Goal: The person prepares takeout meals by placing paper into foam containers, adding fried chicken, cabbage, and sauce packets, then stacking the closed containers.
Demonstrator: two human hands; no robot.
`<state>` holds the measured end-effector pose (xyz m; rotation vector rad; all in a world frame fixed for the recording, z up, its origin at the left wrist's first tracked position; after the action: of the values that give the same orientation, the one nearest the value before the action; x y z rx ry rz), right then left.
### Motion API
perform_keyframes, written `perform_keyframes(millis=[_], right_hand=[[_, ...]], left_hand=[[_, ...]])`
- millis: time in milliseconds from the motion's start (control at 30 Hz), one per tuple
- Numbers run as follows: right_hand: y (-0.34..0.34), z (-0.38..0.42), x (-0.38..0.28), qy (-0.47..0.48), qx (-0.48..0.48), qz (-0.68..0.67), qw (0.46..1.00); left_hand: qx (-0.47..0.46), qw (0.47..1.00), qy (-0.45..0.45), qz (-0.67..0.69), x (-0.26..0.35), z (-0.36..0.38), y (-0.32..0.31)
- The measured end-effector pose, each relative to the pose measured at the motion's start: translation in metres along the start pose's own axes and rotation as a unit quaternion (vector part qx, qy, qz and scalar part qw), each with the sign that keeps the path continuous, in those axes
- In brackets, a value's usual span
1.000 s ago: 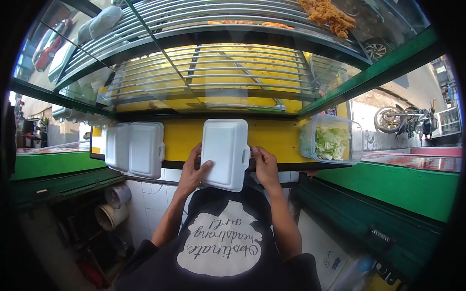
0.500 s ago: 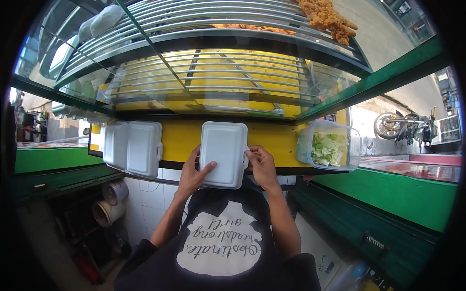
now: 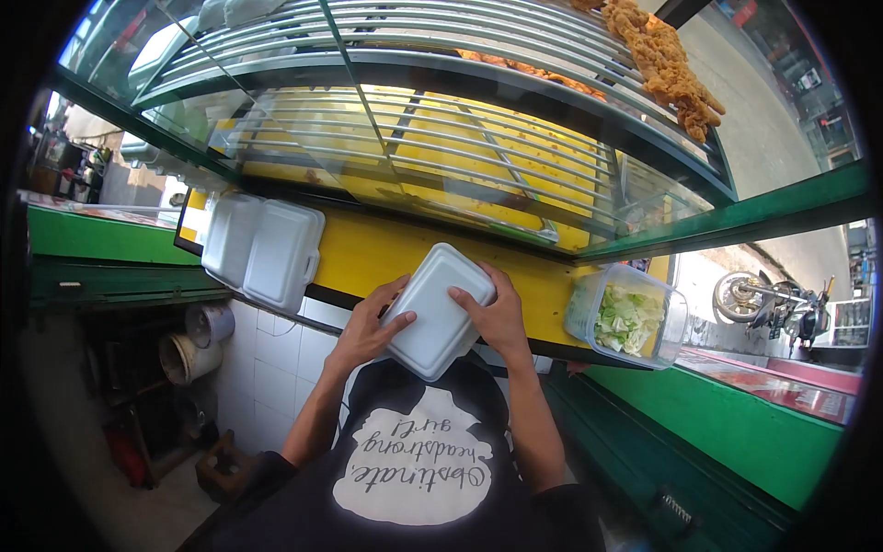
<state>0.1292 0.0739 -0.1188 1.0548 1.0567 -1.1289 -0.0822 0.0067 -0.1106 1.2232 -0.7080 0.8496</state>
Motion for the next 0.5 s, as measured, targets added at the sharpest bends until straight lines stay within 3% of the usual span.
perform_keyframes(millis=[33, 67, 133, 167, 233, 267, 300, 367, 433, 500], right_hand=[[0.002, -0.005, -0.002, -0.069, -0.046, 0.01, 0.996], [0.001, -0.009, -0.004, -0.066, -0.065, 0.015, 0.996], [-0.001, -0.011, -0.007, -0.088, -0.053, 0.03, 0.994], [-0.002, -0.013, -0.007, -0.084, -0.077, 0.036, 0.993], [-0.001, -0.014, -0.007, -0.08, -0.069, 0.043, 0.993], [-0.006, -0.014, -0.011, -0.084, -0.079, 0.033, 0.993], [-0.01, -0.015, -0.009, -0.08, -0.097, 0.037, 0.991], [-0.016, -0.014, -0.001, -0.078, -0.129, 0.037, 0.988], [-0.029, -0.01, 0.003, -0.078, -0.162, 0.028, 0.983], [-0.036, 0.0, -0.008, -0.092, -0.216, 0.049, 0.971]], left_hand=[[0.066, 0.998, 0.013, -0.002, 0.0, 0.004, -0.001], [0.084, 0.996, 0.022, 0.001, -0.006, 0.011, -0.003], [0.234, 0.957, 0.128, 0.117, -0.025, 0.031, -0.011], [0.255, 0.949, 0.137, 0.122, -0.033, 0.04, -0.016], [0.295, 0.909, 0.143, 0.258, -0.048, 0.062, -0.031], [0.257, 0.906, 0.145, 0.305, -0.063, 0.071, -0.039], [0.274, 0.899, 0.147, 0.308, -0.061, 0.078, -0.042], [0.169, 0.771, 0.184, 0.585, -0.052, 0.089, -0.049], [0.185, 0.891, 0.156, 0.384, -0.049, 0.101, -0.053], [0.25, 0.896, 0.172, 0.325, -0.036, 0.117, -0.052]])
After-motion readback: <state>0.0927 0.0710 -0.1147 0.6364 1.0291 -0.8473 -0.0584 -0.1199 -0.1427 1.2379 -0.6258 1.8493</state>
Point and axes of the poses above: each hand's wrist, its own z-axis away from the middle knuckle, its own y-axis out of the back of the hand, x = y × z, the point moved 1 cm from there along -z, towards the middle knuckle, and after that the axes turned 8 degrees about -z, right-handed, at the moved point
